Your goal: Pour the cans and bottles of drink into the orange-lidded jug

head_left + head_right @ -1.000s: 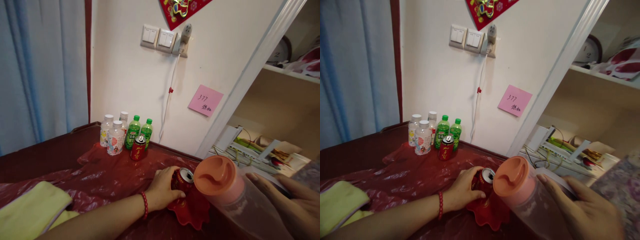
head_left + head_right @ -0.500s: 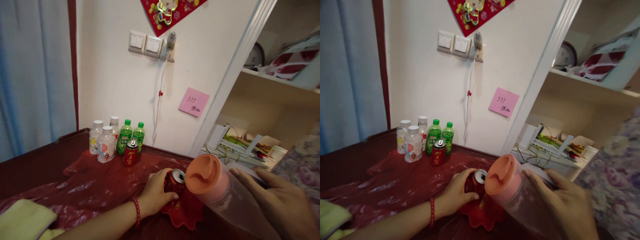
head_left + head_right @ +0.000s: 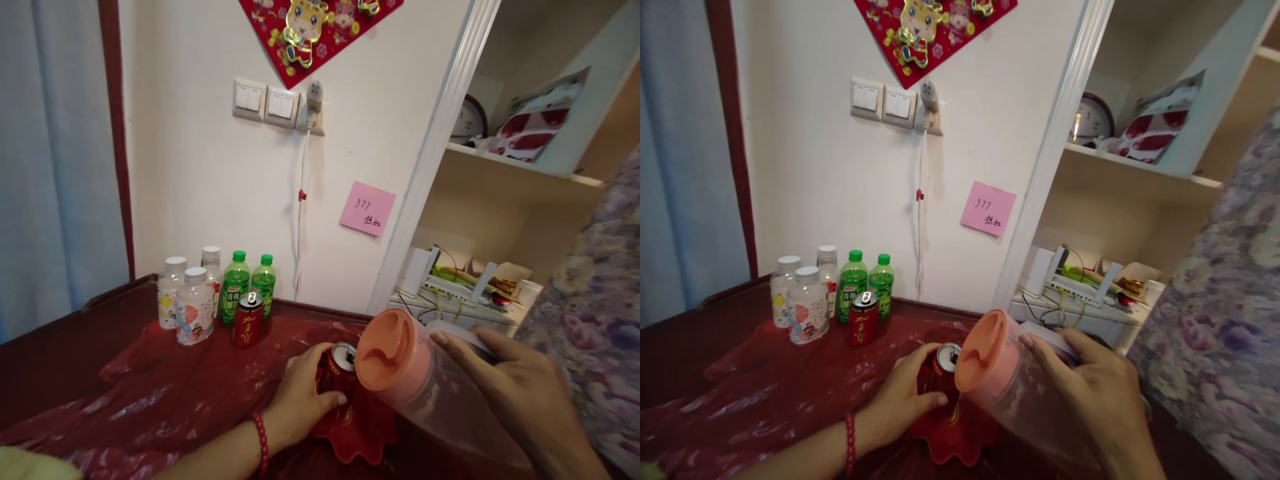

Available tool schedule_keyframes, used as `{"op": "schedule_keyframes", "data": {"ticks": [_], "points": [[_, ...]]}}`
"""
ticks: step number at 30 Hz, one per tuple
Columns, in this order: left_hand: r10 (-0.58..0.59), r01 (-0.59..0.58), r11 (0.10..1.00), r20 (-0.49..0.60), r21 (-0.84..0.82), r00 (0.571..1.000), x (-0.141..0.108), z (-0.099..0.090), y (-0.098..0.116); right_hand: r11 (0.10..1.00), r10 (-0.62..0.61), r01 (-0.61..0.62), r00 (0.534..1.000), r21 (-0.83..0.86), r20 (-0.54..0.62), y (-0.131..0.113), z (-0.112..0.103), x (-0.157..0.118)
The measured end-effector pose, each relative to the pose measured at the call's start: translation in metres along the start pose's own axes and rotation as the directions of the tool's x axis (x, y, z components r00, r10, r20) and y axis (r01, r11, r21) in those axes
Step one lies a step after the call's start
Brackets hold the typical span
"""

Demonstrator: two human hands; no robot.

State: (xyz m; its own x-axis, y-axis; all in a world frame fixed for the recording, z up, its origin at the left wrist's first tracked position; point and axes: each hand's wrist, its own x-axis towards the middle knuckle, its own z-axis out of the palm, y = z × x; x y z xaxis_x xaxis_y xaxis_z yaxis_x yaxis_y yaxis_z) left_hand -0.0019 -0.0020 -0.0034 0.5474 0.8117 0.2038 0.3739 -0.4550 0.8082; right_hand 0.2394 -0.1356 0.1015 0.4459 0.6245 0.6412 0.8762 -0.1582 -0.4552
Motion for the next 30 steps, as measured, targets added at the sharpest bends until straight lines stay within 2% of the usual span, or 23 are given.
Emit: {"op": "schedule_keyframes", "data": {"ticks": [4,8,15,20,24,28,30], "points": [[0.011,-0.011,1.0,-0.002,-0.002,1.0,0.001,0.0,-0.001,0.999,-0.003,0.005,0.999,0.033,-0.051,-0.007,0.002,-0.005],[0.016,-0.016,1.0,0.002,-0.006,1.0,0.0,0.0,-0.001,0.999,0.016,-0.015,1.0,0.033,-0.024,-0.01,0.001,-0.007],[0.011,-0.011,1.0,-0.01,-0.005,1.0,0.0,0.003,-0.004,0.999,0.037,-0.037,0.999,0.033,-0.023,0.004,0.001,0.001],[0.025,-0.025,1.0,-0.008,-0.008,1.0,0.0,0.003,-0.005,0.999,0.048,-0.048,0.999,-0.007,0.023,0.01,0.0,0.003],[0.034,-0.034,0.999,-0.01,-0.008,0.999,-0.002,0.002,-0.003,0.999,0.049,-0.05,0.998,-0.018,-0.024,0.008,0.001,0.0],[0.031,-0.031,0.999,-0.022,-0.007,0.999,-0.001,0.003,-0.004,0.995,0.102,-0.101,0.992,-0.017,0.07,0.009,-0.001,0.004],[0.03,-0.031,1.0,-0.028,-0.007,0.999,0.0,0.004,-0.006,0.997,0.075,-0.075,0.995,-0.004,0.071,0.006,-0.003,0.004]]}}
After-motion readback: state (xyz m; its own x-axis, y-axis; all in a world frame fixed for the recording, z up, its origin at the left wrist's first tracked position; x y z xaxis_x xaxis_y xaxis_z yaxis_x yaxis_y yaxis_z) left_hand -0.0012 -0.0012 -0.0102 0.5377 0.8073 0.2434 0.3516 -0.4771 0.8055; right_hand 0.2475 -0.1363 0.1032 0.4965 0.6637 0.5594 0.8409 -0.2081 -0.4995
